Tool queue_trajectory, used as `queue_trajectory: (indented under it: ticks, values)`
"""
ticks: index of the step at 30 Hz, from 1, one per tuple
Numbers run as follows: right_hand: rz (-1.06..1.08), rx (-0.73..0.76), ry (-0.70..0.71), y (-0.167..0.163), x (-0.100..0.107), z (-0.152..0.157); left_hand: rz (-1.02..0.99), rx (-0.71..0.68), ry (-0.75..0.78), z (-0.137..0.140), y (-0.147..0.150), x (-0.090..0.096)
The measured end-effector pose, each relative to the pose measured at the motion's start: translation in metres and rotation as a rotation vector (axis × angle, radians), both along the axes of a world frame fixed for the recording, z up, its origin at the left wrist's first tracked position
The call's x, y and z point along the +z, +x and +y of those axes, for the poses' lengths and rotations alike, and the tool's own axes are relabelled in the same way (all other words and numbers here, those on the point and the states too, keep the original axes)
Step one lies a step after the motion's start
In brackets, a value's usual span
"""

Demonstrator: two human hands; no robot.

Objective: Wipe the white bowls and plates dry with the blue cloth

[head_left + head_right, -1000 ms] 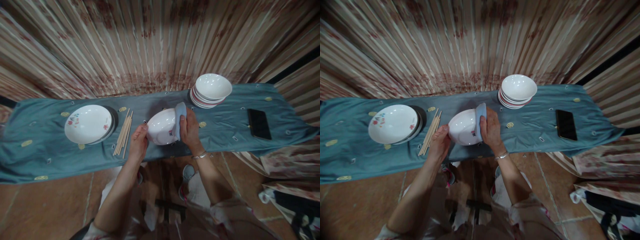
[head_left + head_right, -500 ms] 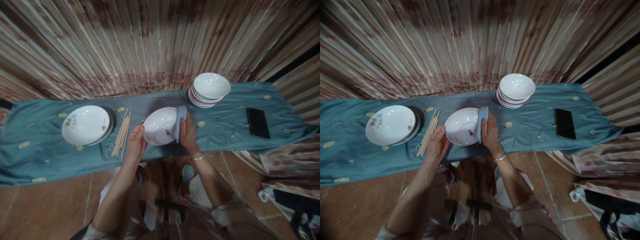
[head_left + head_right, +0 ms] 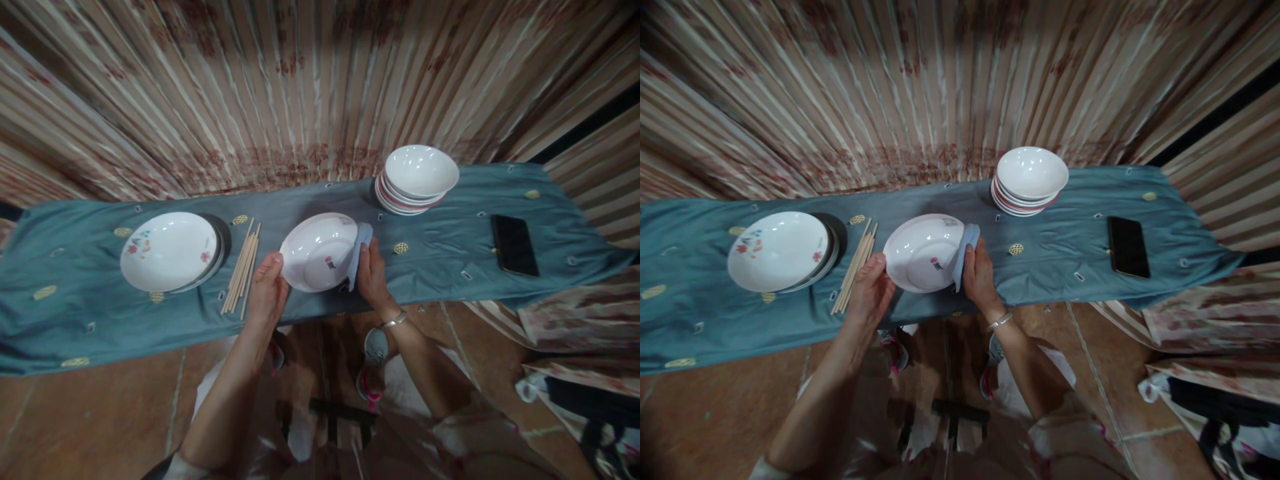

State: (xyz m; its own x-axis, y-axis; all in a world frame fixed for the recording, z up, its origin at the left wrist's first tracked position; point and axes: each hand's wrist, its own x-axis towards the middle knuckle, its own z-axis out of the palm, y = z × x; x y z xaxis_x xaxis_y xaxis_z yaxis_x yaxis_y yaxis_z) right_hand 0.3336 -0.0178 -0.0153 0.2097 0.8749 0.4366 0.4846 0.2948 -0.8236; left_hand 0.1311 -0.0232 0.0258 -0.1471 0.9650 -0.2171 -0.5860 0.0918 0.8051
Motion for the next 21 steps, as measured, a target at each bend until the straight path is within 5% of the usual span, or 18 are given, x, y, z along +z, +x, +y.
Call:
queue_trajectory:
  ticks: [13, 21]
  values:
    - [0.118, 0.085, -0.135, -0.001, 0.003, -0.009, -0.065, 0.046, -0.007, 0.001, -0.002, 0.003]
    - [-0.043, 0.078, -0.029, 0.01, 0.024, -0.001, -0.066, -0.023, 0.005, -0.002, 0.001, 0.006]
